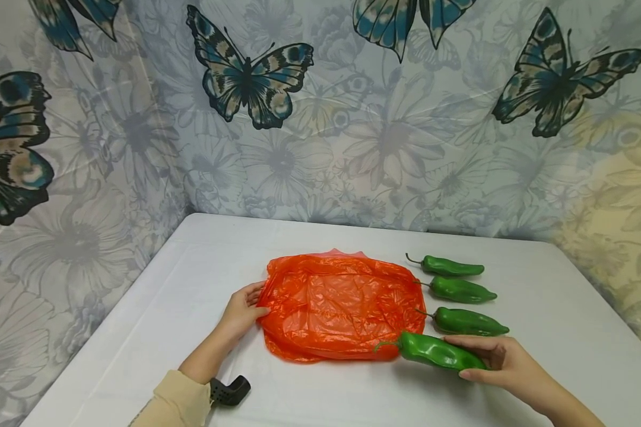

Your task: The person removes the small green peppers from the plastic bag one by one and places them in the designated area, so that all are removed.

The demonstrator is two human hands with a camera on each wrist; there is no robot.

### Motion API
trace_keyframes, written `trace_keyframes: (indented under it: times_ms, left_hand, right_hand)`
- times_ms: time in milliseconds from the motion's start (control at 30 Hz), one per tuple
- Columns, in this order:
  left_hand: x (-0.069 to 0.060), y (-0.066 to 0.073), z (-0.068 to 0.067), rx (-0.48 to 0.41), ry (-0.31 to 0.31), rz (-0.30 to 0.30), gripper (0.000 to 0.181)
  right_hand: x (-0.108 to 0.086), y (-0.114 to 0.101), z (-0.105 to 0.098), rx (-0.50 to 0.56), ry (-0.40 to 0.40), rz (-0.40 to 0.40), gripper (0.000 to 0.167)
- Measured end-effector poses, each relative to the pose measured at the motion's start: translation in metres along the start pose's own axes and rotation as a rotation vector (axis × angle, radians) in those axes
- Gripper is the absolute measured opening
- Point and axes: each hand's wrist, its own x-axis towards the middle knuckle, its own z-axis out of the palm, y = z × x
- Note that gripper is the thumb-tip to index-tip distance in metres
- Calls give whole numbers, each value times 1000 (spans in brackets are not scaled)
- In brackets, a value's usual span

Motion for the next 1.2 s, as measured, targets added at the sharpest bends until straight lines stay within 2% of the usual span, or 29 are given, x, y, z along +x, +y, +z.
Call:
trace_keyframes:
  times_ms: [133, 267, 433, 833, 1067, 1200]
  left_hand:
    - [-2, 0, 0, 22, 1, 40, 56]
    - [0, 0, -1, 1, -2, -5, 57]
    - [1, 1, -2, 17, 0, -42, 57]
    - [1, -1, -2, 12, -7, -39, 58]
    - [1, 1, -1, 12, -12, -42, 58]
    - [1, 1, -1, 15, -15, -45, 58]
  right_hand:
    - [-7, 5, -4, 27, -47, 11, 46]
    - [-13, 10, -6, 51, -77, 15, 45]
    - [-18, 14, -8, 57, -76, 18, 45]
    - [-25, 21, -14, 99, -124, 47, 44]
    - [-30, 28, -15, 197, -187, -68, 52]
    - [-33, 33, -16, 197, -201, -77, 55]
